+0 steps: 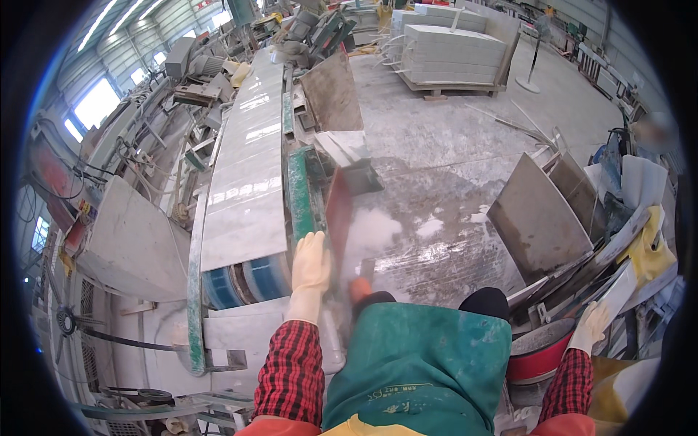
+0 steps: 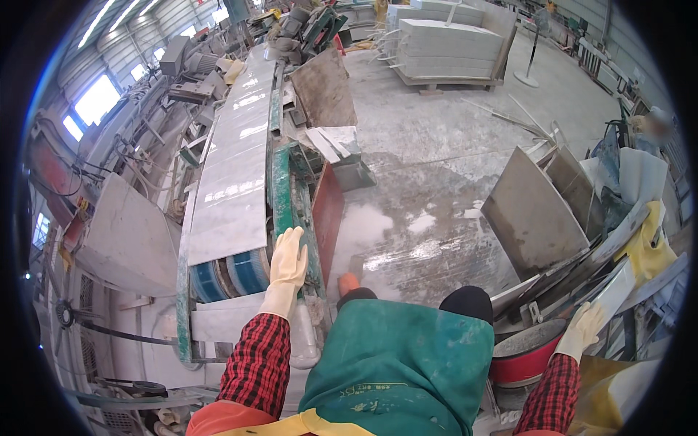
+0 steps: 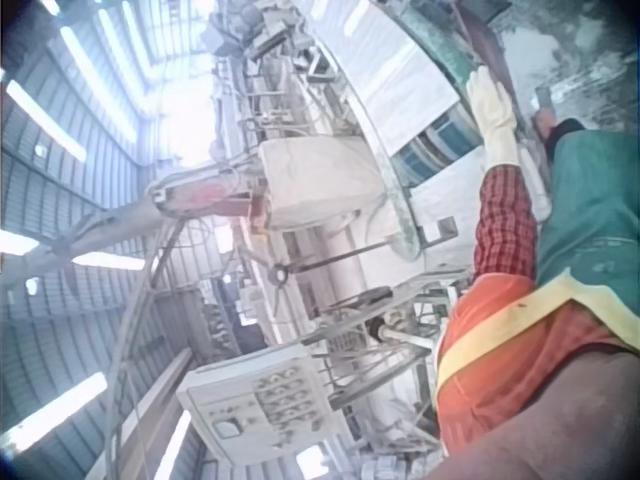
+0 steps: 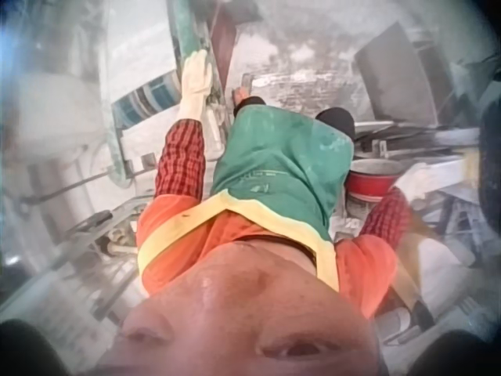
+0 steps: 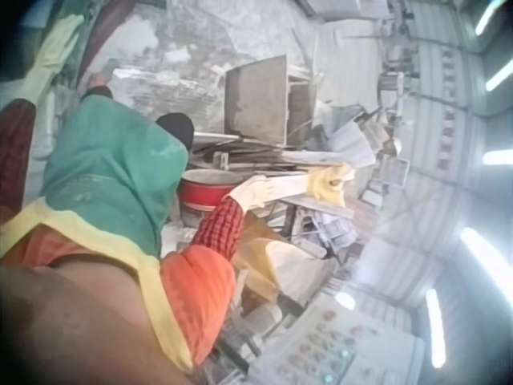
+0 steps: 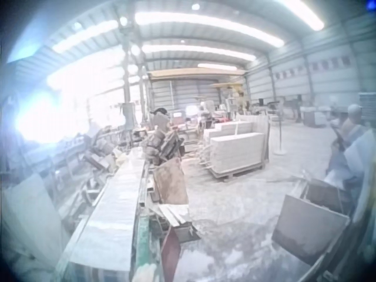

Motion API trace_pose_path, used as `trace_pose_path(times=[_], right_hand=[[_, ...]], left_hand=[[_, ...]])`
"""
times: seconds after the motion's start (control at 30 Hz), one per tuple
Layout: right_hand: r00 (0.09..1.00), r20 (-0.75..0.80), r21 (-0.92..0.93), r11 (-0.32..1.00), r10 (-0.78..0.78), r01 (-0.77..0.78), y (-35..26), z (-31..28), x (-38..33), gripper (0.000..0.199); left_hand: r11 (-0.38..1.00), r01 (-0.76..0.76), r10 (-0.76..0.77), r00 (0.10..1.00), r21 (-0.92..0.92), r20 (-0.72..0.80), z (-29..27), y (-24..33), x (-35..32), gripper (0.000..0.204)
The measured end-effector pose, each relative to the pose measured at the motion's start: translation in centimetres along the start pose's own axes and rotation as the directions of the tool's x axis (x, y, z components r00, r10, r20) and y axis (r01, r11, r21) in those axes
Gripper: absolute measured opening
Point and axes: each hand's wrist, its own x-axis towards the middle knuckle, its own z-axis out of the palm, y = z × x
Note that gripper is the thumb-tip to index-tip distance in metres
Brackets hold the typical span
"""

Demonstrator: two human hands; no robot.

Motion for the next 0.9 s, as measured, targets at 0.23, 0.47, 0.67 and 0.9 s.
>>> trace_pose_path(times=[0.23,0.47,0.67,0.9], right_hand=[[0.999,-0.044,-0.077,0.997,0.003,-0.007,-2.5,-2.9,-1.0,0.061],[0.997,-0.033,-0.026,0.998,-0.065,0.064,-4.6,-5.4,-2.0,0.055],[0.996,-0.064,-0.081,0.995,-0.059,0.053,-3.7,-4.2,-2.0,0.054],[0.998,-0.056,-0.061,0.997,-0.042,0.038,-4.2,-4.4,-2.9,0.054]], left_hand=[[1.000,-0.010,0.010,1.000,-0.019,-0.026,0.1,0.1,0.0,0.043],[1.000,-0.003,0.002,0.999,-0.025,-0.040,-0.1,0.1,-0.1,0.043],[0.999,0.022,-0.023,1.000,-0.047,-0.014,-0.2,0.2,-0.1,0.043],[0.998,0.055,-0.055,0.989,-0.001,-0.135,0.1,0.0,-0.3,0.040]])
